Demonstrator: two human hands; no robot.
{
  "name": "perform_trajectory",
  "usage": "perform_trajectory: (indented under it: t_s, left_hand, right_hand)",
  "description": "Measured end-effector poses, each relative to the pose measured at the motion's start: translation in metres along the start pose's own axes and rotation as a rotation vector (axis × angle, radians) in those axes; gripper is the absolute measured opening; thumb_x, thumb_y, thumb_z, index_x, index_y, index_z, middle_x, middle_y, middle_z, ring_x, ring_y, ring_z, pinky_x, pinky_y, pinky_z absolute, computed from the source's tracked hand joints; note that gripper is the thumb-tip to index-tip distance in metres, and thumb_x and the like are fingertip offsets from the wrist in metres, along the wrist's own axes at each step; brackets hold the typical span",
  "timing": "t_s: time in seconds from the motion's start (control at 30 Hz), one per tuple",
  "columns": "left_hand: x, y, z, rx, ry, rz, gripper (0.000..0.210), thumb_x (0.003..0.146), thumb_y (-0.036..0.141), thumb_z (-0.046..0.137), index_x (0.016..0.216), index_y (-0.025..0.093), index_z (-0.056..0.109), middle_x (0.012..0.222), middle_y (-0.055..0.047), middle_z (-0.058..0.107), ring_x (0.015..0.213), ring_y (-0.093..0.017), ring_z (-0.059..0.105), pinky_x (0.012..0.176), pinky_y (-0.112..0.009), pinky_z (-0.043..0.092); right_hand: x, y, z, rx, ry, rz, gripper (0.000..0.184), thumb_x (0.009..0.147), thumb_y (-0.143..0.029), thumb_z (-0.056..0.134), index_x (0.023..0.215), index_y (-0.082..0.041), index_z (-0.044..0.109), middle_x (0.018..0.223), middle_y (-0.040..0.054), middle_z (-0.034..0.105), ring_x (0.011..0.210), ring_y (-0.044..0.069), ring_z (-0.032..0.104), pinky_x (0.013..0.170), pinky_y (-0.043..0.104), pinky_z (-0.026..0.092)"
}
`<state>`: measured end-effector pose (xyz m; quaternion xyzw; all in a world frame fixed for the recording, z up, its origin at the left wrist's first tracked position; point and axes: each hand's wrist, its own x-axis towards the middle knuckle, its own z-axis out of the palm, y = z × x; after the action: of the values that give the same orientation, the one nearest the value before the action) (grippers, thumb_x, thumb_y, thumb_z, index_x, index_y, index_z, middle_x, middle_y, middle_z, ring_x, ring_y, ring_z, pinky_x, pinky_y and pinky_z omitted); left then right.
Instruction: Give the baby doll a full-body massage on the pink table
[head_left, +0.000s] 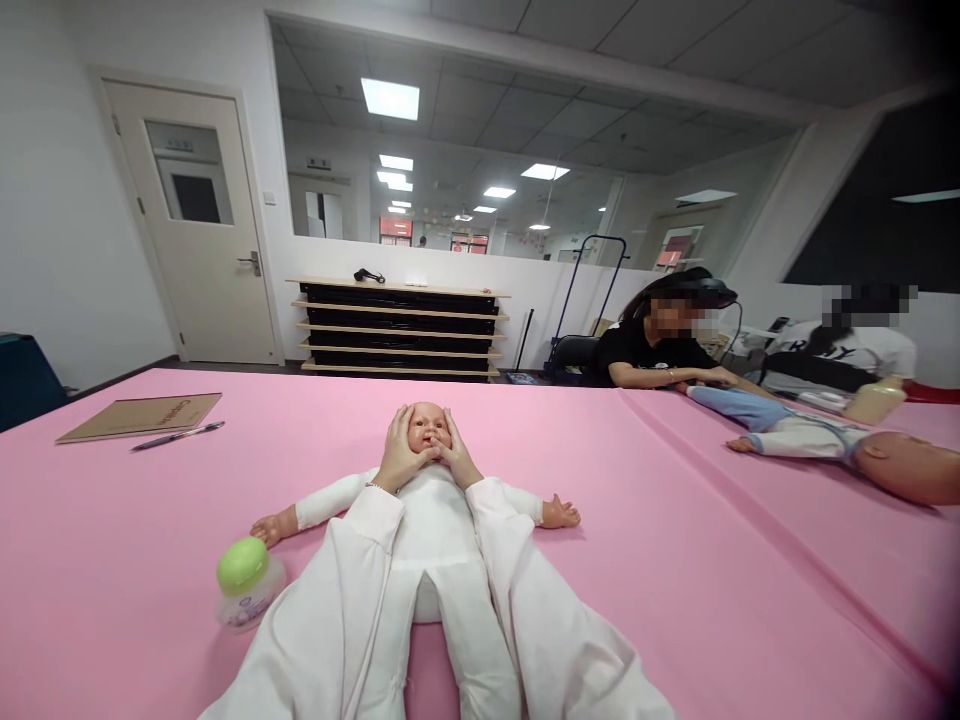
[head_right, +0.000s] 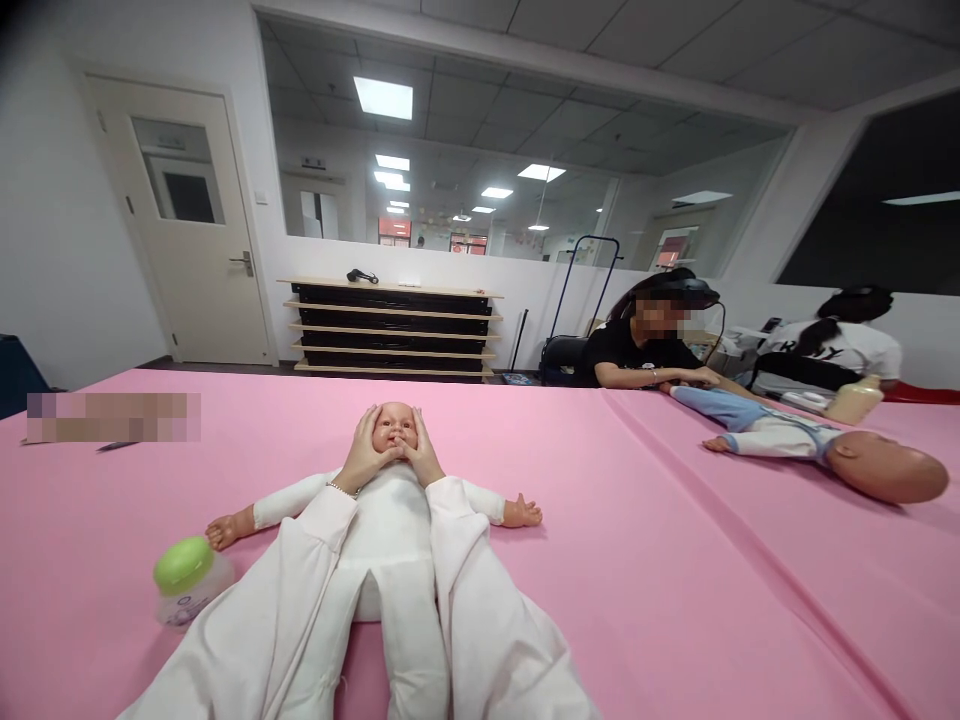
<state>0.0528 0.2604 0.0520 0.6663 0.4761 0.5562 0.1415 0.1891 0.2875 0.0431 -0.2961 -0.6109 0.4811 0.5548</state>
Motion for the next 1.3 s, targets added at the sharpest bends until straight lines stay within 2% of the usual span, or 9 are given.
perform_trajectory:
  t_s: [0.17, 0.37, 0.53, 0.7, 0.87, 0.97, 1.13, 1.3]
  left_hand:
    - [-0.005, 0.005, -0.001, 0.056, 0.035, 0.047, 0.093, 0.052, 0.036, 0.076, 0.132, 0.020, 0.030, 0.136, -0.011, 0.035, 0.128, -0.029, 0.028, 0.106, -0.045, 0.024]
    - [-0.005, 0.002, -0.001, -0.018, 0.027, 0.006, 0.090, 0.052, 0.031, 0.076, 0.131, 0.023, 0.033, 0.136, -0.009, 0.035, 0.127, -0.027, 0.030, 0.106, -0.043, 0.026]
    - [-0.004, -0.002, -0.003, -0.126, -0.004, -0.008, 0.083, 0.058, 0.028, 0.073, 0.132, 0.022, 0.035, 0.139, -0.009, 0.032, 0.130, -0.026, 0.026, 0.108, -0.041, 0.023]
    - [-0.003, -0.005, -0.005, -0.296, -0.040, -0.075, 0.073, 0.067, 0.031, 0.065, 0.133, 0.020, 0.036, 0.143, -0.009, 0.027, 0.134, -0.024, 0.022, 0.110, -0.039, 0.020]
    - [0.000, -0.006, -0.006, -0.391, -0.045, -0.161, 0.058, 0.075, 0.031, 0.055, 0.131, 0.020, 0.041, 0.145, -0.005, 0.027, 0.135, -0.021, 0.019, 0.111, -0.036, 0.017]
    - [-0.001, -0.004, -0.006, -0.387, -0.044, -0.178, 0.050, 0.083, 0.036, 0.046, 0.131, 0.021, 0.040, 0.144, -0.005, 0.028, 0.135, -0.020, 0.021, 0.111, -0.036, 0.017]
    - [-0.005, -0.004, -0.005, -0.200, -0.057, -0.103, 0.076, 0.069, 0.044, 0.065, 0.135, 0.025, 0.032, 0.146, -0.006, 0.023, 0.136, -0.024, 0.014, 0.111, -0.041, 0.014]
    - [-0.006, -0.007, -0.004, -0.227, -0.065, -0.091, 0.081, 0.065, 0.037, 0.069, 0.136, 0.024, 0.030, 0.146, -0.007, 0.022, 0.135, -0.024, 0.017, 0.110, -0.039, 0.017]
  right_hand:
    - [-0.001, 0.002, 0.000, 0.000, 0.015, 0.011, 0.088, 0.061, -0.041, 0.071, 0.137, -0.029, 0.027, 0.146, 0.0010, 0.022, 0.136, 0.021, 0.018, 0.110, 0.041, 0.020]
    - [-0.003, -0.002, 0.000, 0.001, 0.011, 0.023, 0.087, 0.061, -0.039, 0.072, 0.136, -0.027, 0.029, 0.146, 0.0012, 0.021, 0.136, 0.021, 0.018, 0.111, 0.040, 0.020]
    - [-0.004, -0.009, 0.001, 0.031, 0.007, 0.054, 0.090, 0.060, -0.041, 0.072, 0.137, -0.023, 0.028, 0.148, 0.0035, 0.016, 0.135, 0.022, 0.020, 0.109, 0.038, 0.024]
    - [-0.002, -0.006, 0.002, 0.138, 0.015, 0.090, 0.085, 0.060, -0.043, 0.071, 0.134, -0.028, 0.034, 0.144, 0.0012, 0.028, 0.132, 0.024, 0.029, 0.106, 0.041, 0.032]
    - [0.000, -0.002, 0.001, 0.138, 0.037, 0.068, 0.072, 0.068, -0.052, 0.062, 0.132, -0.028, 0.038, 0.142, 0.0007, 0.031, 0.132, 0.023, 0.028, 0.107, 0.041, 0.029]
    - [0.000, -0.003, 0.001, 0.124, 0.040, 0.065, 0.075, 0.067, -0.052, 0.064, 0.132, -0.027, 0.038, 0.144, 0.0008, 0.028, 0.133, 0.022, 0.025, 0.109, 0.040, 0.026]
    - [-0.003, -0.005, -0.001, 0.057, 0.022, 0.044, 0.091, 0.055, -0.041, 0.076, 0.135, -0.028, 0.033, 0.145, 0.0017, 0.026, 0.134, 0.023, 0.021, 0.109, 0.041, 0.023]
    - [-0.002, -0.004, -0.001, 0.037, 0.024, 0.045, 0.092, 0.054, -0.037, 0.076, 0.135, -0.027, 0.033, 0.144, 0.0030, 0.028, 0.134, 0.024, 0.023, 0.109, 0.042, 0.023]
